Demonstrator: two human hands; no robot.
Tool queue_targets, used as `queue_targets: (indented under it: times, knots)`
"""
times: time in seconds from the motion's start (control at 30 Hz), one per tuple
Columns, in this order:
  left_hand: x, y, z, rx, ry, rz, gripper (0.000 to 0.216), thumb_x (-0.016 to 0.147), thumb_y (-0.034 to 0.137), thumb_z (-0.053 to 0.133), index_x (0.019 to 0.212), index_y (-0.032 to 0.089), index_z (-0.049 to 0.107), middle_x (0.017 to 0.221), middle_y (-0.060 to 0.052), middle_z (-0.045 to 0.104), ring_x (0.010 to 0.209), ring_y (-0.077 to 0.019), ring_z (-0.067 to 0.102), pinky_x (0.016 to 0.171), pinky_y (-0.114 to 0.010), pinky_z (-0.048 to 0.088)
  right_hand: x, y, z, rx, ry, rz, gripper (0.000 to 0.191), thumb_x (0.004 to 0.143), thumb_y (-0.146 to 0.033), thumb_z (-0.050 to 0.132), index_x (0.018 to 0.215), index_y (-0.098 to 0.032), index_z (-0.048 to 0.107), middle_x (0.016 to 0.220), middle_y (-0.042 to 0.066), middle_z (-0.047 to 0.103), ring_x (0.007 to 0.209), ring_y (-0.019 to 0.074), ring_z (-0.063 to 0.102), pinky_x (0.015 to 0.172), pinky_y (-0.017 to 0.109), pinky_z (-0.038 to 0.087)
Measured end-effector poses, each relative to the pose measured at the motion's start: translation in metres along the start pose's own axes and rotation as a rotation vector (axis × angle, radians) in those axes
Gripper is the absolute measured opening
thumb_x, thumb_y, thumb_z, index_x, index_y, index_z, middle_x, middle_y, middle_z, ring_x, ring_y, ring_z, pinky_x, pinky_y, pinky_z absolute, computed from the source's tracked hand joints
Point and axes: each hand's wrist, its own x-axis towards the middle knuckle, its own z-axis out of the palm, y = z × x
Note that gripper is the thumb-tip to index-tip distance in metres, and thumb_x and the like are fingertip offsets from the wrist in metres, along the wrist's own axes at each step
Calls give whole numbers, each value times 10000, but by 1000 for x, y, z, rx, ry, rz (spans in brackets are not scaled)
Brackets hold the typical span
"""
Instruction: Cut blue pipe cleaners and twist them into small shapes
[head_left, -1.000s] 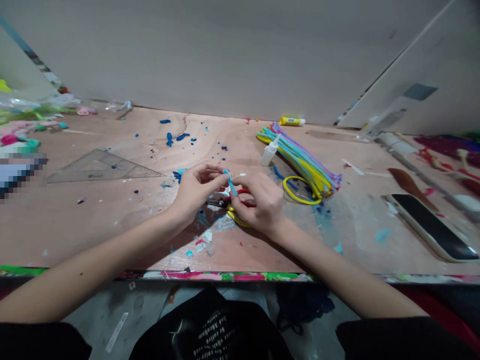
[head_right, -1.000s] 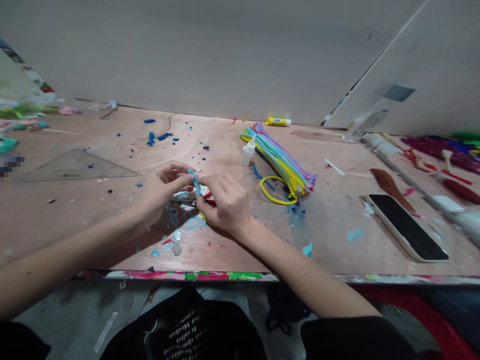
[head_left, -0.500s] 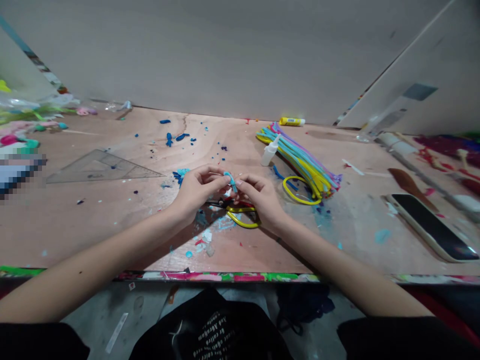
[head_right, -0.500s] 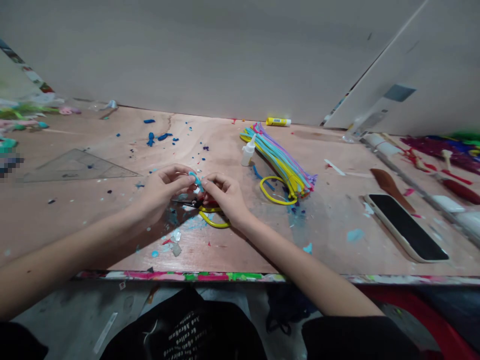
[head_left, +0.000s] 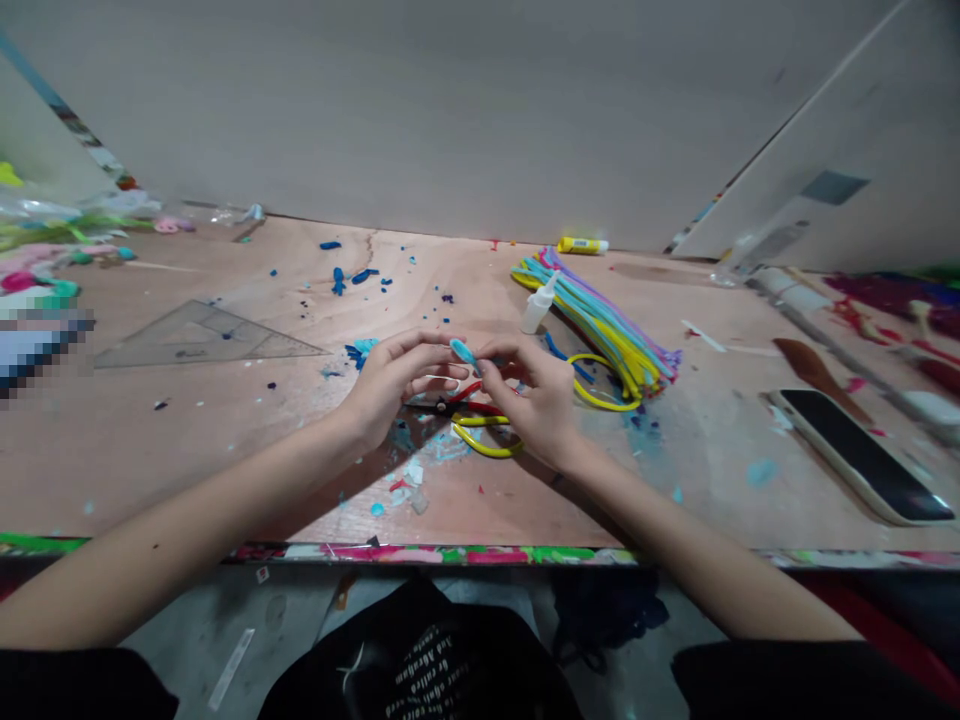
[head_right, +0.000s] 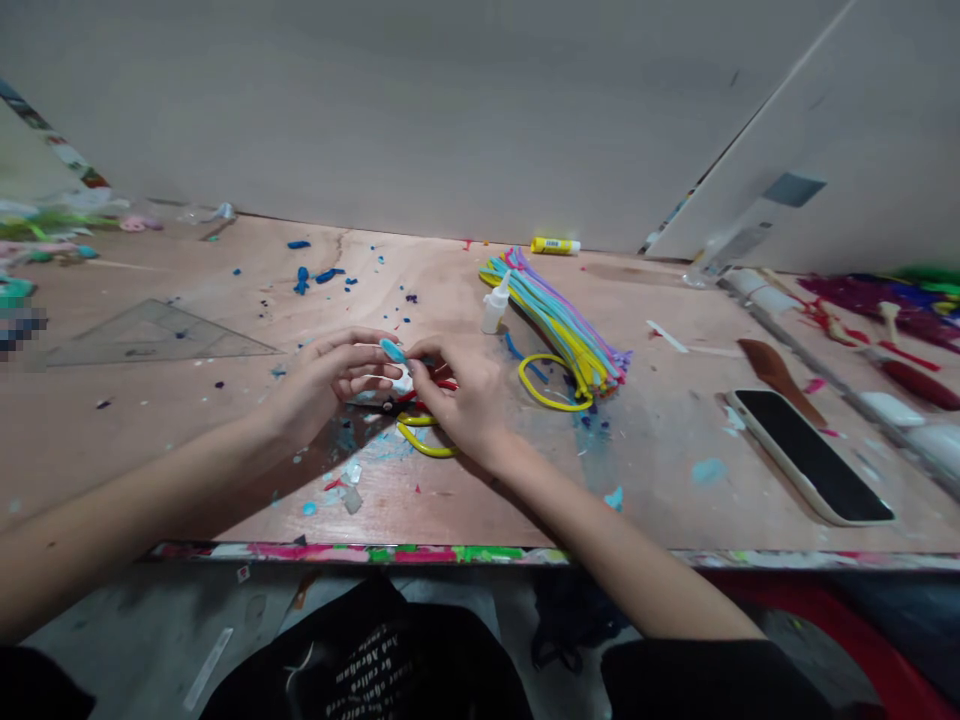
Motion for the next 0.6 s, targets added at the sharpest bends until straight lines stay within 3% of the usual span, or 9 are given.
queue_targets:
  times: [0.27, 0.43, 0.6]
  knots:
    - [-2, 2, 0, 124, 25, 51, 249, 719, 335, 842, 827, 172, 688, 741, -31, 727, 719, -159, 700, 710, -296, 563, -2, 1, 2, -51, 6, -133, 73, 937, -179, 576, 958, -205, 641, 856, 8, 724, 689, 122, 657, 620, 256, 543]
    - [-3, 4, 2, 63, -18, 64, 230, 698, 301, 854, 788, 168, 688, 730, -10, 703, 689, -135, 672, 729, -298, 556, -1, 6, -3, -115, 55, -338, 170, 941, -106, 567, 1036, -235, 625, 947, 36, 684, 859, 164, 655, 709, 305, 559]
    - [-3, 5, 4, -16, -57, -5, 210, 697, 284, 846, 778, 180, 682, 713, 7, 677, 670, -120, 651, 712, -275, 554, -1, 16, -10, -223, 120, -514, 273, 919, -111, 614, 1102, -308, 667, 962, 18, 687, 860, 177, 651, 736, 337, 548]
